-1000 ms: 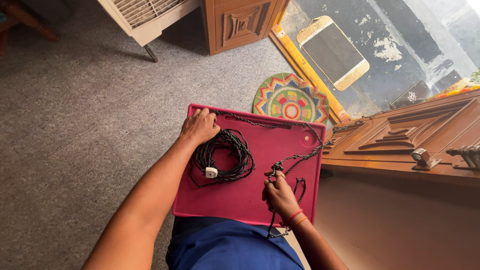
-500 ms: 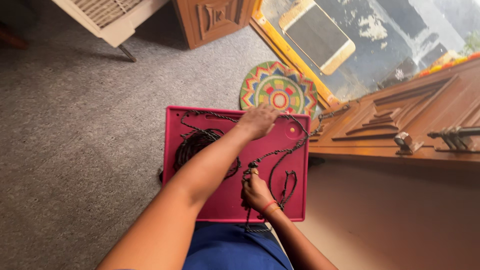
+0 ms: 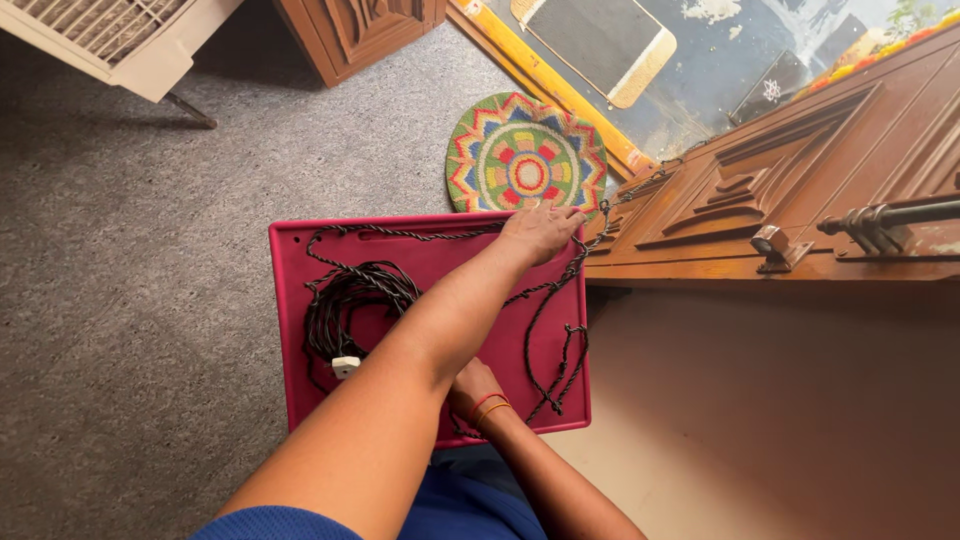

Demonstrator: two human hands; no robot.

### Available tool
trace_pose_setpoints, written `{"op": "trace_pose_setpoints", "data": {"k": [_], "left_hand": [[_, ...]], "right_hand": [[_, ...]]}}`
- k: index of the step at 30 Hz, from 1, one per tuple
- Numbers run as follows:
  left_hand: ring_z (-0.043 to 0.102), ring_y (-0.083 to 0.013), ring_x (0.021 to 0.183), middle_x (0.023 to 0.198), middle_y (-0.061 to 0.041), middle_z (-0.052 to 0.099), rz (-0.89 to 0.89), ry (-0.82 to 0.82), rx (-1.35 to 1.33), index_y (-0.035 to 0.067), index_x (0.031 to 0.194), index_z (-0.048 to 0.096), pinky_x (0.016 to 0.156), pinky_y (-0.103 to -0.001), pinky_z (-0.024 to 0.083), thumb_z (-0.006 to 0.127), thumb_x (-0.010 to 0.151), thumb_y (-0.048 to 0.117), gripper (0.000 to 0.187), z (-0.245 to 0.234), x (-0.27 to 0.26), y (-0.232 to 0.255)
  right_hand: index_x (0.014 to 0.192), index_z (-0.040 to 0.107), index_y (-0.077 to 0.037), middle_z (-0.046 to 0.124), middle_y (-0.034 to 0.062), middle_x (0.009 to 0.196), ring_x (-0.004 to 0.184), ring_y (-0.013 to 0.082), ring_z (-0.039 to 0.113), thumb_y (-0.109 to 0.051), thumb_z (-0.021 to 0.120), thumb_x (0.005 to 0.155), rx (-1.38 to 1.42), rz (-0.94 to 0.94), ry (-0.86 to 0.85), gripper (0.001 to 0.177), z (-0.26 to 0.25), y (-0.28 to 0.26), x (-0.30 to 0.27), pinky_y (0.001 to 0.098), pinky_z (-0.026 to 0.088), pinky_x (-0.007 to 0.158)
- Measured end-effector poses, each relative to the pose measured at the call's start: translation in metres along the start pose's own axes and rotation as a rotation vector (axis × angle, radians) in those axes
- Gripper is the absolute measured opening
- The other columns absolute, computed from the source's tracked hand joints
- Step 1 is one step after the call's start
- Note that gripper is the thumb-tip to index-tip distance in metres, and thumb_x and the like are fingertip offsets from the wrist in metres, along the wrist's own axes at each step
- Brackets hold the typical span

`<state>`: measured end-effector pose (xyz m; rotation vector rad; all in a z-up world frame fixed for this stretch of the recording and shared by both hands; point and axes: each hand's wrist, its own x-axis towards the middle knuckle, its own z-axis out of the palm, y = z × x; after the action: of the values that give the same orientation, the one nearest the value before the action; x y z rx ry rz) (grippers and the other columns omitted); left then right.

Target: The person untangles a decorative string of lights by hand over a pink tray, separating the coiled section from the loose knots and laying the straightened wire across the tray surface.

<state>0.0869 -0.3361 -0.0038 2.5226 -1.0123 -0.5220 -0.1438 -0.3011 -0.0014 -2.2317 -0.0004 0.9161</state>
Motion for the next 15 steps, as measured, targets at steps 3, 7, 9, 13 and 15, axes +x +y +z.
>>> {"op": "trace_pose_setpoints", "data": {"k": [3, 7, 9, 13, 15], "left_hand": [[0.061, -0.03, 0.121, 0.127, -0.009, 0.064, -0.027, 0.071, -0.028, 0.014, 0.126, 0.062, 0.099, -0.048, 0.05, 0.05, 0.099, 0.014, 0.029, 0.004, 0.005, -0.003], [0.068, -0.0321, 0.107, 0.114, -0.013, 0.069, -0.038, 0.151, 0.005, 0.008, 0.105, 0.07, 0.089, -0.046, 0.057, 0.053, 0.097, 0.01, 0.018, 0.008, 0.006, -0.007], [0.069, -0.0321, 0.104, 0.11, -0.014, 0.07, -0.037, 0.169, 0.018, 0.005, 0.097, 0.07, 0.087, -0.046, 0.058, 0.054, 0.095, 0.007, 0.016, 0.004, 0.0, -0.005], [0.069, -0.0365, 0.102, 0.107, -0.016, 0.069, 0.021, 0.228, -0.037, 0.003, 0.089, 0.068, 0.082, -0.047, 0.059, 0.057, 0.091, 0.003, 0.011, -0.022, -0.028, 0.003], [0.068, -0.0376, 0.101, 0.106, -0.016, 0.068, 0.058, 0.232, -0.07, 0.002, 0.088, 0.067, 0.079, -0.047, 0.059, 0.058, 0.088, 0.0, 0.009, -0.038, -0.048, 0.006]], "right_hand": [[0.105, 0.071, -0.004, 0.069, 0.0259, 0.112, 0.104, 0.0474, 0.064, -0.029, 0.062, 0.088, -0.065, 0.013, -0.023, 0.032, 0.005, 0.006, 0.003, 0.0543, 0.053, 0.086], [0.102, 0.072, -0.005, 0.072, 0.0247, 0.106, 0.096, 0.0449, 0.068, -0.027, 0.052, 0.096, -0.192, 0.033, -0.011, 0.03, 0.026, 0.038, 0.017, 0.0545, 0.055, 0.081], [0.1, 0.072, -0.006, 0.074, 0.0226, 0.103, 0.092, 0.0423, 0.07, -0.026, 0.048, 0.099, -0.268, 0.062, -0.017, 0.031, 0.037, 0.049, 0.022, 0.0531, 0.056, 0.079], [0.113, 0.065, -0.007, 0.073, 0.0203, 0.095, 0.081, 0.0398, 0.072, -0.019, 0.044, 0.101, -0.468, 0.001, 0.034, 0.027, 0.032, 0.042, 0.02, 0.0515, 0.057, 0.069], [0.12, 0.061, -0.008, 0.07, 0.0194, 0.092, 0.076, 0.0389, 0.072, -0.016, 0.044, 0.101, -0.553, -0.067, 0.081, 0.027, 0.023, 0.031, 0.01, 0.0506, 0.057, 0.062]]}}
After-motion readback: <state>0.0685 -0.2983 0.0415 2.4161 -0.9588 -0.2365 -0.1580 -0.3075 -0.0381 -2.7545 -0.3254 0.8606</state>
